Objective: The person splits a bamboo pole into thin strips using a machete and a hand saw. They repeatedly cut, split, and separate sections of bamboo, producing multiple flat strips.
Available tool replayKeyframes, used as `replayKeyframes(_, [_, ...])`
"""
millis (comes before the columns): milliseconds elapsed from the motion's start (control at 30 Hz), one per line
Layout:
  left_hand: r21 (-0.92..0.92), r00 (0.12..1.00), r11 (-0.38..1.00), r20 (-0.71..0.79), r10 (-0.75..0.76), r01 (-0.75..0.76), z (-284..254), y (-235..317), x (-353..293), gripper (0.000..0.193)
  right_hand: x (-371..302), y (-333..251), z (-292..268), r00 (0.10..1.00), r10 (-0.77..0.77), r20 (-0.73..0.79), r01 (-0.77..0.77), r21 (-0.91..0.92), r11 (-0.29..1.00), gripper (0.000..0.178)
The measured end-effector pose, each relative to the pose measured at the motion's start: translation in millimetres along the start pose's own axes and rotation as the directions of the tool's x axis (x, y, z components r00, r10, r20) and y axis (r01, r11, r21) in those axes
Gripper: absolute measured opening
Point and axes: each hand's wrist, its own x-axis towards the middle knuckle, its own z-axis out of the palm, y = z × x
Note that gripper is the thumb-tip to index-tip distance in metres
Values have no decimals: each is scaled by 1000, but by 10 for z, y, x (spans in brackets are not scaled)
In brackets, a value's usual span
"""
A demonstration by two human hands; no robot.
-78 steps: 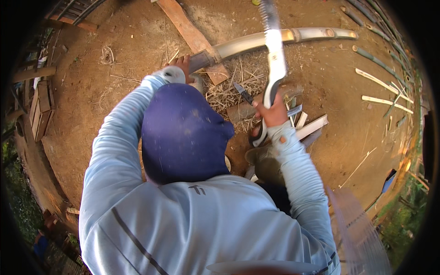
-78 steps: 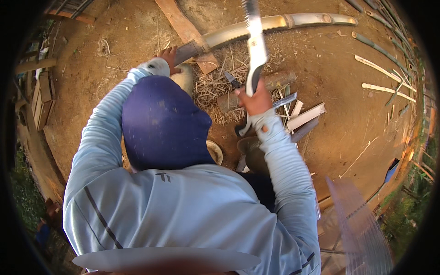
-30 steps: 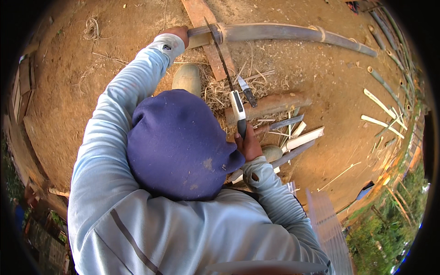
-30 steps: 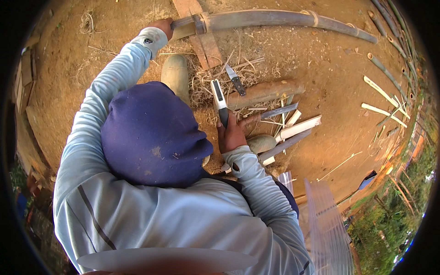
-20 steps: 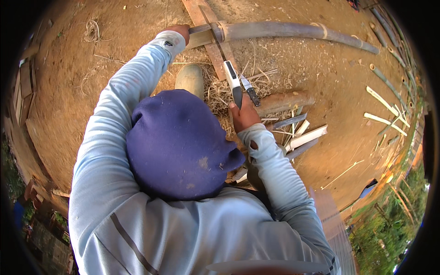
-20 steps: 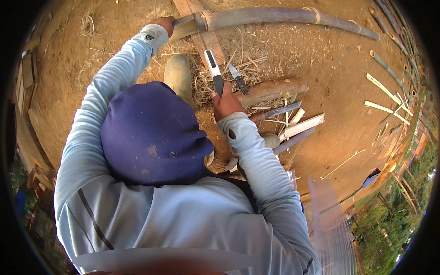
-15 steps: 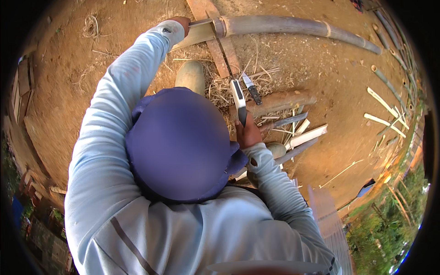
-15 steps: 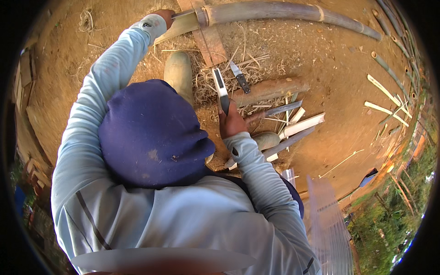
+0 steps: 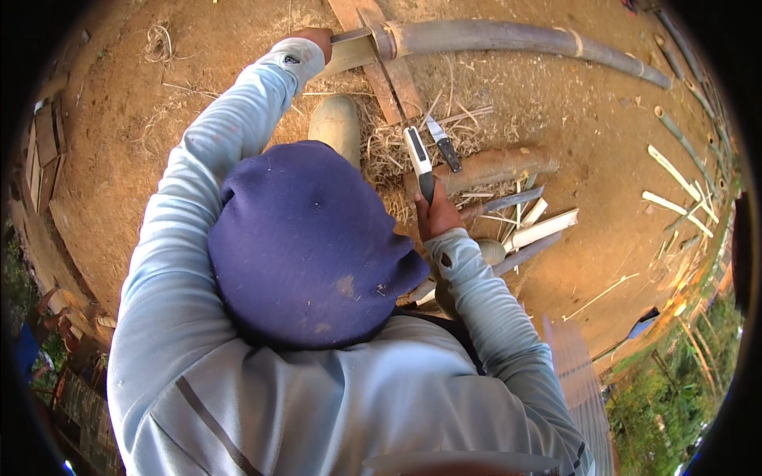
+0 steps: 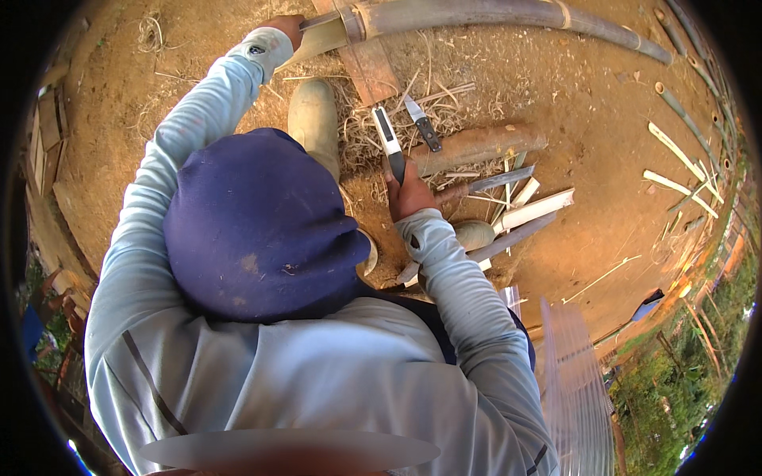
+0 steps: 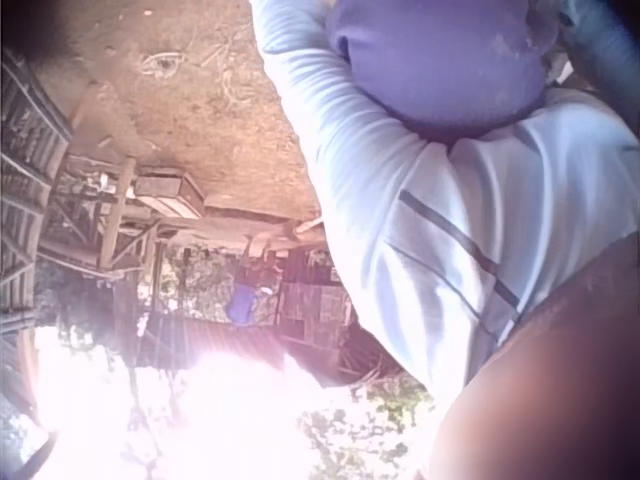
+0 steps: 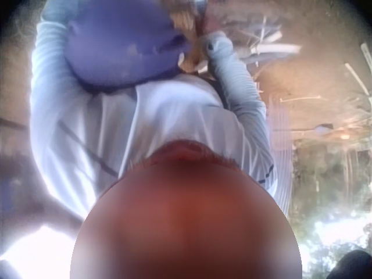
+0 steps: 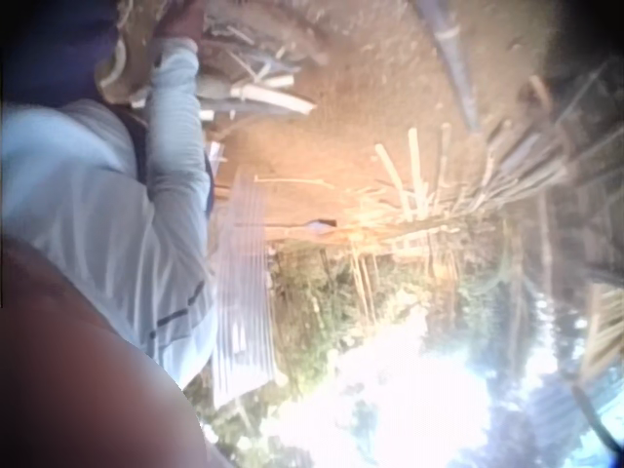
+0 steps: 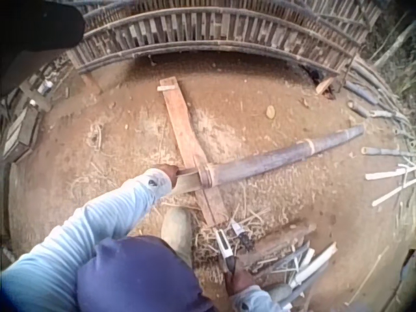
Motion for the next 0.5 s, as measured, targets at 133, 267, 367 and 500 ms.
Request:
replayKeyframes(133, [-47,999,999,52,9,-6,-32,9,-80,36,-97,12,67,996,-79,-52,83,91,992,42])
replayKeyframes(267, [-49,990,998,142,-17,24,-10,202,-349,37,-343,179,-18,985,-113,-132,121,55,991,44])
replayKeyframes(367, [-51,997,998,76,-27,31,36,291,-582,37,-370,429,-36,994,-73,-78,73,-2,997,44])
replayKeyframes(500, [-59,994,998,101,-30,36,167,-23,-636,36,-354,486,74,973,-220,-65,214,-81,973,45])
